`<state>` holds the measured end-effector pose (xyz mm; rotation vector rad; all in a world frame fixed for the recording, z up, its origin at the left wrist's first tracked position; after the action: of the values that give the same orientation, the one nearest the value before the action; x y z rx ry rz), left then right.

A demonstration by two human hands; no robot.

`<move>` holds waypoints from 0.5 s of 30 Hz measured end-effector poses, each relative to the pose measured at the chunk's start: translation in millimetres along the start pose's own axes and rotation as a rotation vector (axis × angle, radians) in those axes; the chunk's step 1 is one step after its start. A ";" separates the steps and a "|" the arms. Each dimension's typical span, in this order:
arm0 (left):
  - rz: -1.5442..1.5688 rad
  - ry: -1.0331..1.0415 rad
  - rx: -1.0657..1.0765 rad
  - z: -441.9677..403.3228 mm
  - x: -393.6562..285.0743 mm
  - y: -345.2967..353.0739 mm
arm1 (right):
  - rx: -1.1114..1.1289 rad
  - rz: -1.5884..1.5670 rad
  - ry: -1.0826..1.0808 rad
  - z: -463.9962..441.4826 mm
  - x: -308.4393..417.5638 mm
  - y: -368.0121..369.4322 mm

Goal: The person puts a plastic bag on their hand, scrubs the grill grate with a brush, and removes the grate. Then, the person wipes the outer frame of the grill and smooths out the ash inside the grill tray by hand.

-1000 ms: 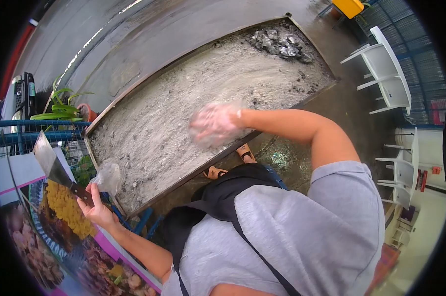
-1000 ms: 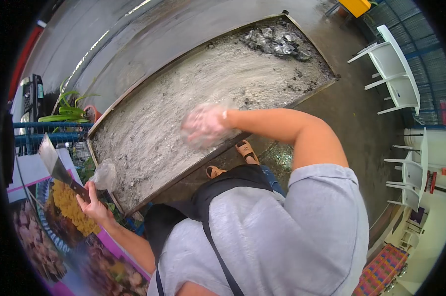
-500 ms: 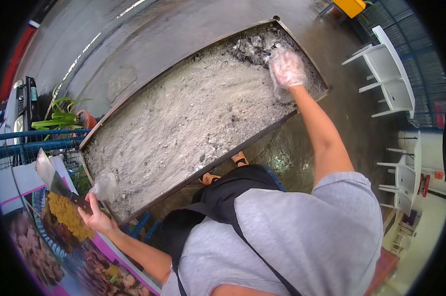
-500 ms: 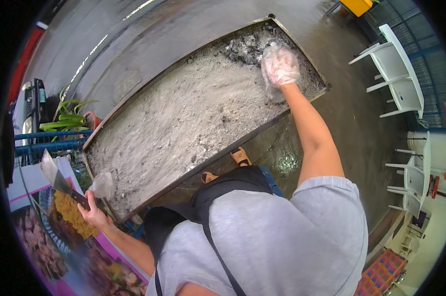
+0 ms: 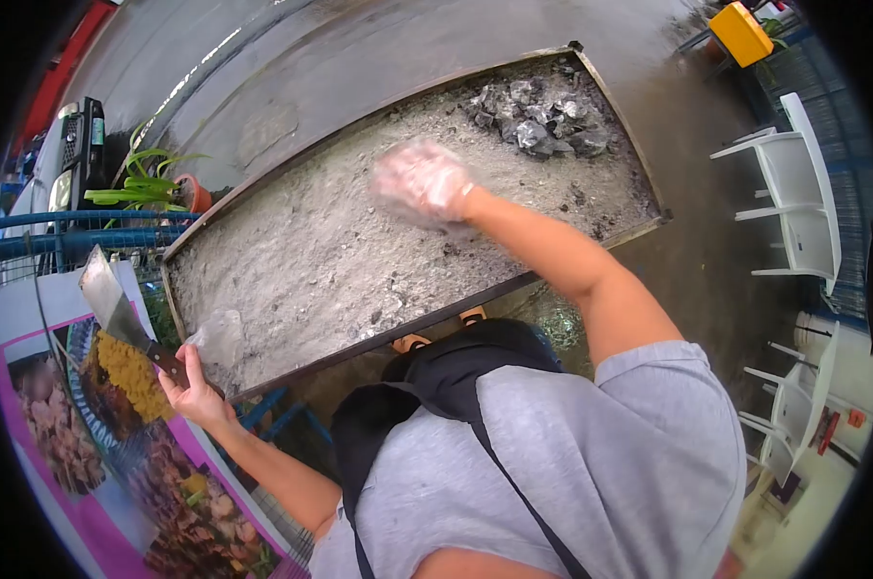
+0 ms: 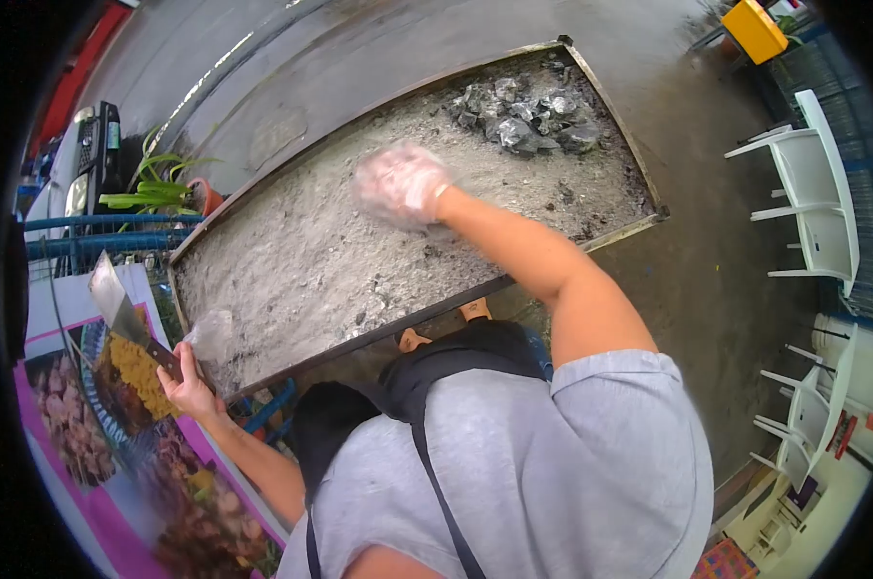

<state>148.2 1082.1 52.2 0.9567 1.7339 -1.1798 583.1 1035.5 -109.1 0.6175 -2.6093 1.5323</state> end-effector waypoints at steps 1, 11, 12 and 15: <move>-0.008 0.001 -0.009 1.0 -0.8 -1.1 | 0.596 0.013 0.200 -26.1 -4.7 -43.4; 0.027 0.052 0.021 4.1 -8.5 6.2 | -0.083 0.175 -0.004 -40.8 -14.4 6.0; 0.011 0.042 0.016 3.6 -10.8 8.5 | -0.084 0.161 -0.011 -50.5 -3.6 11.9; 0.032 0.078 0.045 -2.9 -13.7 15.4 | 0.444 -0.009 0.234 -57.6 -7.7 22.8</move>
<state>166.8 1087.2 60.1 1.0663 1.7525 -1.1795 573.0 1096.5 -100.6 0.4355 -2.1068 2.0589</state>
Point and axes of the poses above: each hand's wrist, its own z-axis away from the middle knuckle, its own y-axis out of the palm, x = y × z, the point moved 2 cm from there along -z, towards the middle knuckle, and after that the axes turned 5 degrees about -z, right-handed, at the moved point
